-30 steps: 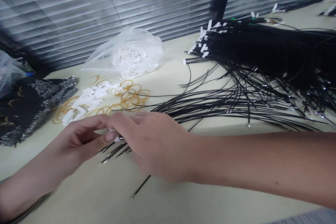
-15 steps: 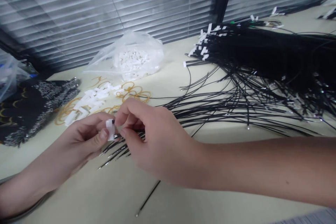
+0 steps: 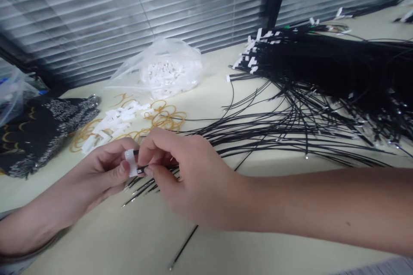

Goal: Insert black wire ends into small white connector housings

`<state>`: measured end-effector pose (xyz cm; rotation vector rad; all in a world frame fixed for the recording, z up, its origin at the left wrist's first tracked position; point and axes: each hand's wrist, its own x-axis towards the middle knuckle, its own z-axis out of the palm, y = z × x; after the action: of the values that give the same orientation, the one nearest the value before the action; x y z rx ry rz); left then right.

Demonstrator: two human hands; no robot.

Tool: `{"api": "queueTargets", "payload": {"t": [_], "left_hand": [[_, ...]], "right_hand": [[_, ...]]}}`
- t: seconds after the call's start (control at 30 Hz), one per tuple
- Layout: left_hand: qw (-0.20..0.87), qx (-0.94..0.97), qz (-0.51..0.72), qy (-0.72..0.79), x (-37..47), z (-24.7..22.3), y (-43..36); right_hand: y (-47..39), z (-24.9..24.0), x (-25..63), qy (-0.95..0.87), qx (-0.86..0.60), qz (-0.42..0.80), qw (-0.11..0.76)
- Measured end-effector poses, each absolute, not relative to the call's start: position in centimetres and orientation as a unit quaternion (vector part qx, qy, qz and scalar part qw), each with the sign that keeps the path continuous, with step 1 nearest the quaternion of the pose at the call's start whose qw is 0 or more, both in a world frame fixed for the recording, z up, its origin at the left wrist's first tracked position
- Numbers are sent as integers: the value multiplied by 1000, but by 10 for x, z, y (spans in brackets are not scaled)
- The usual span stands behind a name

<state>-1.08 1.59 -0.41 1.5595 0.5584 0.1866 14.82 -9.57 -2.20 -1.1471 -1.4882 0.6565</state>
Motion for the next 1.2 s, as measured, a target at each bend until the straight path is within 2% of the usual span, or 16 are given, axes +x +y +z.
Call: {"api": "queueTargets", "payload": {"t": [0.8, 1.1, 1.2], "left_hand": [[625, 738, 91, 236, -6, 2, 10], [591, 763, 92, 247, -4, 4, 14], [500, 815, 104, 273, -5, 11, 14]], "right_hand": [[-98, -20, 151, -754, -441, 134, 468], [-89, -21, 152, -640, -521, 250, 506], [-87, -23, 152, -634, -531, 257, 500]]}}
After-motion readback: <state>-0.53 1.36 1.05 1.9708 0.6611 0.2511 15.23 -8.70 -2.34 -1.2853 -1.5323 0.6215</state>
